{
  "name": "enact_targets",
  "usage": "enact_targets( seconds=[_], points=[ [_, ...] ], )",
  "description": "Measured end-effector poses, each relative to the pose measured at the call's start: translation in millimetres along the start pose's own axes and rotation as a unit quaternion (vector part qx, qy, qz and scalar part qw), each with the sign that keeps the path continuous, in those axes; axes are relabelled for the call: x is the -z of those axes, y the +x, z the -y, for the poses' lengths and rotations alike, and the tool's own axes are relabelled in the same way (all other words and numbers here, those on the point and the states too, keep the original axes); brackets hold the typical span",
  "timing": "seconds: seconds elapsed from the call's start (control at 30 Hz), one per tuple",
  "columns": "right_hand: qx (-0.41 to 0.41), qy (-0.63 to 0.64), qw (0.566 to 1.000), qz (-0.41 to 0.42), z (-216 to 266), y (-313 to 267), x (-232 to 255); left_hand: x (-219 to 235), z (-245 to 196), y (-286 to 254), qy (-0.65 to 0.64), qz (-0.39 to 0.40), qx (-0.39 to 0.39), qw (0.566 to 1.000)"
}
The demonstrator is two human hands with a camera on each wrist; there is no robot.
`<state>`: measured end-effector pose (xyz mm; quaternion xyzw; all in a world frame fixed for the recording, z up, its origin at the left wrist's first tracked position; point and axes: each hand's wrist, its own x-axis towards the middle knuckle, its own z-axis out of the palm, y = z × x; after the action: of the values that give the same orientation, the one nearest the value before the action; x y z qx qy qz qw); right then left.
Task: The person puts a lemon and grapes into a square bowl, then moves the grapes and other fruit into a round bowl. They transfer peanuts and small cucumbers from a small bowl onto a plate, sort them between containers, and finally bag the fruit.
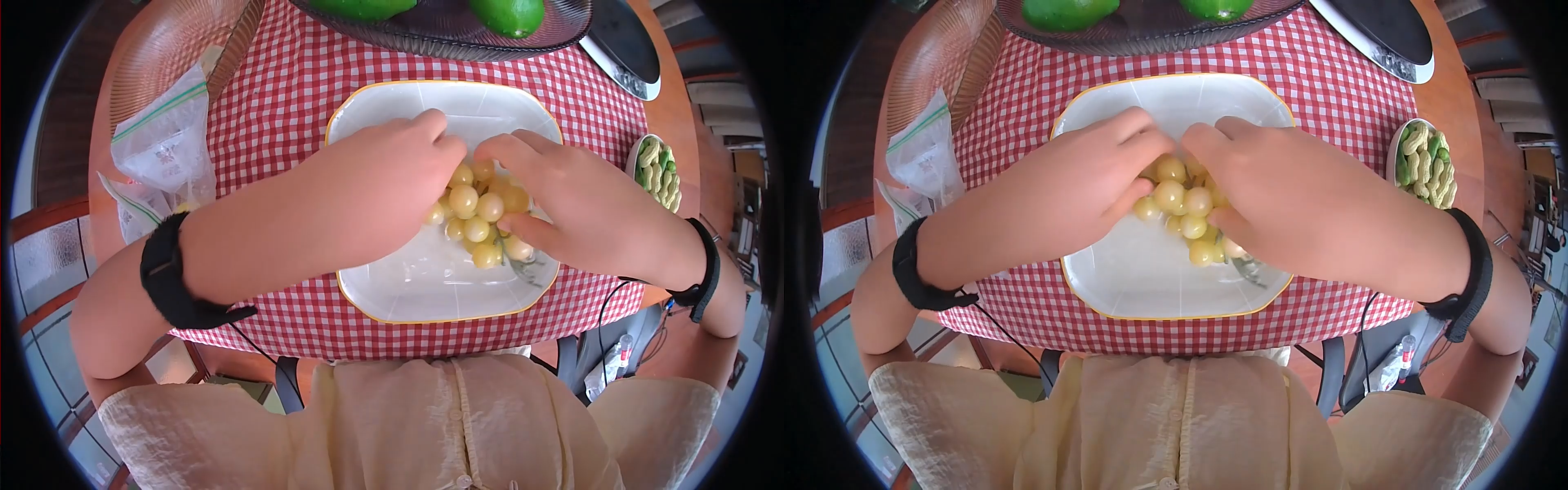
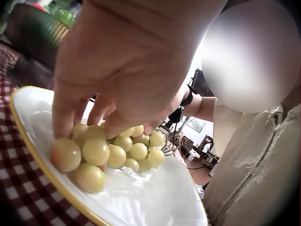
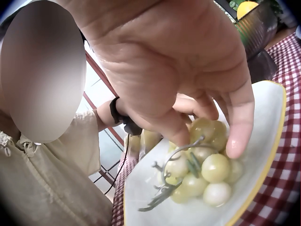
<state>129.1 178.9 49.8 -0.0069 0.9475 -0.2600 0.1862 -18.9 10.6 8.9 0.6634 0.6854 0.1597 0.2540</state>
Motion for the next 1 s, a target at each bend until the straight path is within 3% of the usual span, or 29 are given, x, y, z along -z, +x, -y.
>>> enact_targets(
  seconds=[0.07,0.13,0.27,0.33,0.47,0.53,0.67,0.77,0.83,0.9,1.0],
  points=[
    [-0.028,0.017,0.999,0.014,2.5,-5.2,6.4,4.2,-7.3,-7.4,0.001,-0.009,0.004,1.0],
    [-0.056,0.035,0.997,0.028,1.7,-10.9,6.8,5.2,-15.6,-14.5,0.094,-0.084,-0.01,0.992],
    [-0.028,0.132,0.991,0.023,-5.5,-16.6,-11.9,2.6,-26.2,-24.9,0.161,-0.04,0.004,0.986],
    [-0.01,0.174,0.985,0.002,-8.1,-16.4,-24.4,-10.1,-22.5,-24.6,0.243,-0.078,0.003,0.967],
    [-0.029,0.186,0.982,0.002,0.3,-13.0,-32.0,-20.9,-10.3,-10.8,0.252,-0.092,0.001,0.963],
    [-0.044,0.19,0.981,0.013,7.8,-11.4,-34.6,-19.5,-5.3,-1.6,0.284,-0.111,-0.038,0.952],
    [-0.075,0.139,0.987,-0.016,12.4,-10.5,-43.4,-15.2,-0.3,2.1,0.285,-0.134,-0.062,0.947],
    [-0.041,0.086,0.995,-0.031,12.0,-11.9,-41.6,-8.7,-5.6,-6.5,0.269,-0.104,-0.034,0.957],
    [-0.017,0.047,0.998,-0.038,10.3,-13.4,-39.0,-1.7,-11.1,-11.7,0.223,-0.004,0.026,0.974],
    [0.029,0.008,0.998,-0.058,6.6,-14.7,-35.9,6.6,-20.6,-15.0,0.186,-0.002,0.045,0.982],
    [0.011,0.095,0.994,-0.049,0.9,-19.6,-23.5,7.8,-26.5,-15.5,0.146,-0.029,0.044,0.988]
  ],
)
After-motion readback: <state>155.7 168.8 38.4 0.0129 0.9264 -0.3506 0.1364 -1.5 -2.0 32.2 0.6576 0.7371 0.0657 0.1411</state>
